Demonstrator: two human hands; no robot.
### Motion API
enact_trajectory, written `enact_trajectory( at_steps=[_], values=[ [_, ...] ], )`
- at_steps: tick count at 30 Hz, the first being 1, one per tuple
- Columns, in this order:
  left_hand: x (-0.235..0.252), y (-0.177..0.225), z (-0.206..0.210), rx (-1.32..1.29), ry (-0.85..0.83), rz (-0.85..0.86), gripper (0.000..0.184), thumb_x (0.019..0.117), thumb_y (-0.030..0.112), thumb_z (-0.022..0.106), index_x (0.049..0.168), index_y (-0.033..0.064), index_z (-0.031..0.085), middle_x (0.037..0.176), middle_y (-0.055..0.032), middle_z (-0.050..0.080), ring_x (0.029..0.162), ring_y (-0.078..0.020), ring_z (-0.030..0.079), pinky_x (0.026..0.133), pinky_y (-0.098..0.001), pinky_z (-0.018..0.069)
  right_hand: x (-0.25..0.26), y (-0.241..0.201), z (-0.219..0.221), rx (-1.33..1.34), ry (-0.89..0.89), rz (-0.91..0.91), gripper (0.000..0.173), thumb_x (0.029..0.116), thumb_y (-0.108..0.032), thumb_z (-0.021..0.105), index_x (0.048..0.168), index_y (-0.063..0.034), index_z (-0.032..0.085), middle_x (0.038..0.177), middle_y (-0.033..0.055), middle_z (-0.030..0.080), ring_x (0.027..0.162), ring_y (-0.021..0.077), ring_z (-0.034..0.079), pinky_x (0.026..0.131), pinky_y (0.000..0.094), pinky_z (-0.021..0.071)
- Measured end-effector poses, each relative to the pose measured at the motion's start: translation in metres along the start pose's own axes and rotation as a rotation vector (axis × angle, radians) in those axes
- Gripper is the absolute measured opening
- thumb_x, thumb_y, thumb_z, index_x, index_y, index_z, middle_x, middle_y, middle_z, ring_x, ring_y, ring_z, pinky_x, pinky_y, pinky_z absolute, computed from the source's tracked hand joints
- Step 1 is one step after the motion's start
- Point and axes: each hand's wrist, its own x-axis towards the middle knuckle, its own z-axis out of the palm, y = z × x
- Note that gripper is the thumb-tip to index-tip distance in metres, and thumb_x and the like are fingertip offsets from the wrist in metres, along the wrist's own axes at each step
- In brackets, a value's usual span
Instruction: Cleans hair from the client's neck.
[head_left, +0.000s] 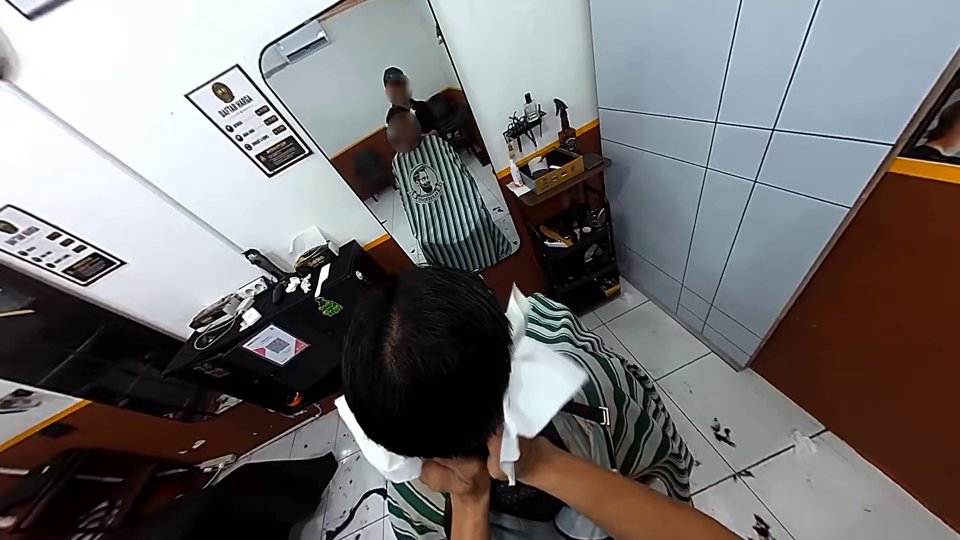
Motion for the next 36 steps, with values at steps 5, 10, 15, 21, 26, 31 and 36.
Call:
enact_trajectory(
  at_steps=[5, 10, 15, 21, 26, 31, 36],
  values=[
    [-0.020, -0.002, -0.015, 0.324, -0.002, 0.124, 0.039, 0.1109, 0.027, 0.041, 0.086, 0.0017, 0.057, 0.085, 0.0034, 0.065, 0.093, 0.0071, 0.065, 0.086, -0.0166, 0.0537, -0.016, -0.012, 0.003, 0.079, 0.052, 0.040, 0.046, 0.1104, -0.040, 0.030, 0.094, -0.0091, 0.061, 0.082, 0.0084, 0.065, 0.088, 0.0125, 0.066, 0.085, 0.0224, 0.0523],
    [-0.047, 0.006, -0.035, 0.366, -0.141, 0.019, 0.047, 0.1084, 0.030, 0.045, 0.084, -0.0057, 0.062, 0.079, -0.0055, 0.066, 0.087, 0.0035, 0.067, 0.086, -0.0150, 0.0529, -0.044, -0.019, -0.006, 0.237, -0.032, 0.143, 0.050, 0.1100, -0.040, 0.034, 0.113, -0.0003, 0.064, 0.107, 0.0161, 0.070, 0.114, 0.0139, 0.064, 0.105, 0.0253, 0.0471],
    [-0.056, 0.014, -0.060, 0.517, -0.368, 0.085, 0.046, 0.1044, 0.025, 0.045, 0.084, -0.0065, 0.071, 0.088, -0.0202, 0.072, 0.095, -0.0248, 0.071, 0.096, -0.0329, 0.0538, -0.051, -0.030, -0.033, 0.059, -0.212, 0.122, 0.049, 0.1014, -0.031, 0.042, 0.118, 0.0050, 0.071, 0.121, 0.0223, 0.070, 0.121, 0.0286, 0.063, 0.111, 0.0375, 0.0437],
    [-0.047, 0.052, -0.069, 0.673, -0.547, 0.137, 0.041, 0.1028, 0.016, 0.044, 0.090, -0.0082, 0.074, 0.093, -0.0218, 0.075, 0.098, -0.0385, 0.073, 0.105, -0.0549, 0.0480, -0.049, -0.052, -0.069, -0.105, -0.383, 0.129, 0.042, 0.1022, -0.022, 0.042, 0.109, 0.0028, 0.076, 0.114, 0.0180, 0.075, 0.112, 0.0309, 0.071, 0.101, 0.0416, 0.0529],
    [-0.044, 0.087, -0.082, 0.494, -0.712, -0.104, 0.037, 0.1022, 0.011, 0.044, 0.104, -0.0120, 0.073, 0.106, -0.0261, 0.074, 0.103, -0.0348, 0.073, 0.095, -0.0433, 0.0563, -0.055, -0.088, -0.093, 0.175, -0.435, 0.484, 0.044, 0.1062, -0.022, 0.039, 0.113, 0.0086, 0.070, 0.108, 0.0211, 0.074, 0.105, 0.0257, 0.071, 0.093, 0.0411, 0.0543],
    [-0.086, 0.129, -0.107, -0.021, -0.734, -0.657, 0.050, 0.1033, 0.016, 0.028, 0.108, -0.0216, 0.061, 0.114, -0.0255, 0.066, 0.116, -0.0126, 0.061, 0.106, -0.0265, 0.0446, -0.070, -0.141, -0.103, 0.797, -0.081, 1.175, 0.044, 0.1053, -0.019, 0.049, 0.139, 0.0096, 0.047, 0.128, 0.0137, 0.062, 0.120, 0.0043, 0.059, 0.107, 0.0223, 0.0465],
    [-0.062, 0.130, -0.140, -0.297, -0.698, -1.087, 0.057, 0.1047, 0.027, 0.035, 0.148, -0.0095, 0.029, 0.128, -0.0164, 0.069, 0.109, -0.0205, 0.072, 0.097, -0.0373, 0.0581, -0.068, -0.100, -0.102, 0.317, -0.192, 0.872, 0.033, 0.0920, 0.002, 0.053, 0.120, 0.0073, 0.069, 0.111, 0.0206, 0.069, 0.104, 0.0259, 0.068, 0.094, 0.0420, 0.0547]
  ],
)
